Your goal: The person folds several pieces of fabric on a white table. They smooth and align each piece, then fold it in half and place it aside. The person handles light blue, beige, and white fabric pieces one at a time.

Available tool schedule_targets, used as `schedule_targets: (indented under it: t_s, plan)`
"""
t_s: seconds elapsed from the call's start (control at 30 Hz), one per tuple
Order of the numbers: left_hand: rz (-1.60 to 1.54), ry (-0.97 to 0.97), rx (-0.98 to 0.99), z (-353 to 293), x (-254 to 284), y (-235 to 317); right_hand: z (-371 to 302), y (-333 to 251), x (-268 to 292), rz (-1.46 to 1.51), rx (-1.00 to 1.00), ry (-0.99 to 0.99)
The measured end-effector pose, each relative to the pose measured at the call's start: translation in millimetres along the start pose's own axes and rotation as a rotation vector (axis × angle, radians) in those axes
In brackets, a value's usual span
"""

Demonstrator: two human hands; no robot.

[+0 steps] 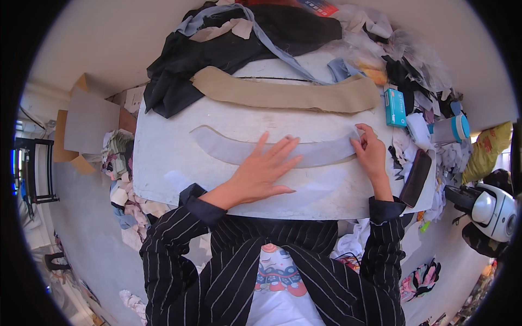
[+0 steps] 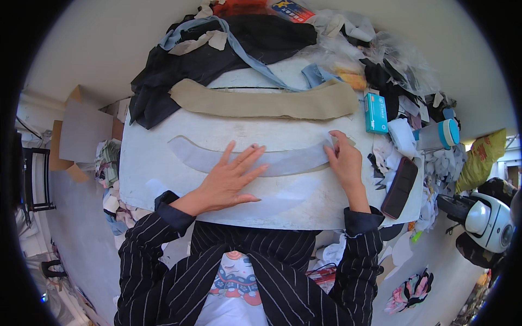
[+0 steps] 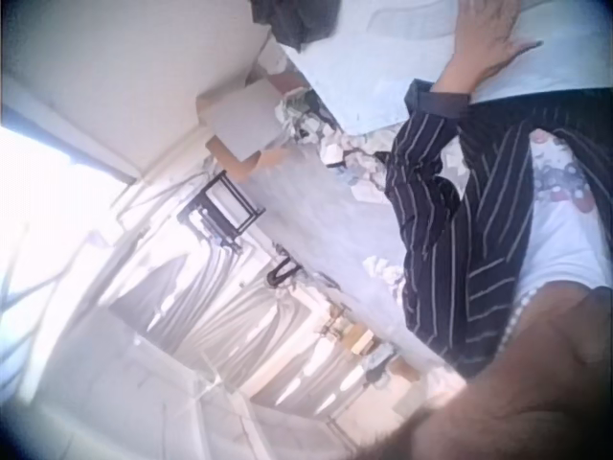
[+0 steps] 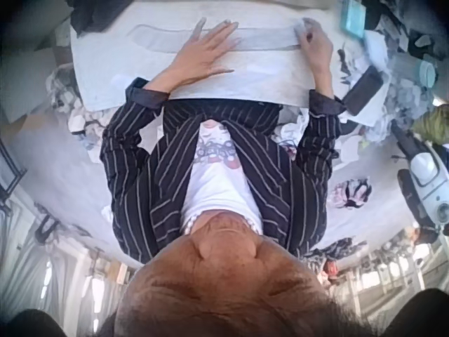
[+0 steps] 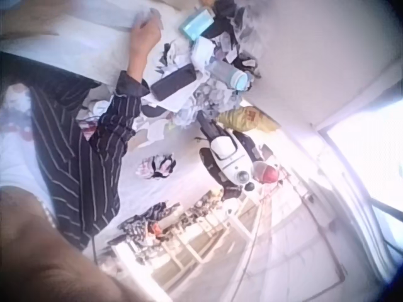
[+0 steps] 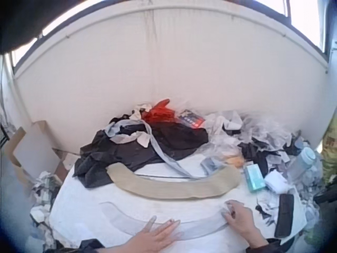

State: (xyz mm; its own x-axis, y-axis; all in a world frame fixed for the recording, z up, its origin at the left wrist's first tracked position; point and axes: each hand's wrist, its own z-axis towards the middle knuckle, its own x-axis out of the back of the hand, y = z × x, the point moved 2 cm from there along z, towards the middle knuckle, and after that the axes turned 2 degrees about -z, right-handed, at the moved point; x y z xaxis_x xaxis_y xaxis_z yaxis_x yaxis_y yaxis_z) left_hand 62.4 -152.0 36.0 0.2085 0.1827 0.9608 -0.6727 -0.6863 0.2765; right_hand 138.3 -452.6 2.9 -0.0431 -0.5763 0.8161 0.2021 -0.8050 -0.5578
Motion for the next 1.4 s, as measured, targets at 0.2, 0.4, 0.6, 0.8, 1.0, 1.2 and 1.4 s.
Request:
schedule_targets:
  t_s: [0.2,0.4,0.6,0.8,1.0,1.2,1.4]
  plan:
    - [-0.026,-0.033,-0.116,28,-34,-3,-6,6,5,0.102,-0.049,0.017]
    - [-0.031,-0.034,-0.128,28,-34,-5,-16,11,7,0.083,-0.126,0.099]
    - [-0.021,-0.011,-0.129,28,-37,-6,-14,18,15,0.02,-0.19,0.183]
    - [-0.042,0.01,-0.131,25,-36,-6,-11,30,28,0.16,-0.218,0.366]
    - [-0.04,-0.008,-0.139,26,-32,-4,4,2,13,0.574,-0.257,0.013]
    - [-0.052,0.031,-0.145,24,-36,-5,18,19,0,0.473,-0.311,-0.102]
    - [-0.169,0.118,-0.143,19,-23,-3,38,-17,19,0.432,-0.23,-0.07]
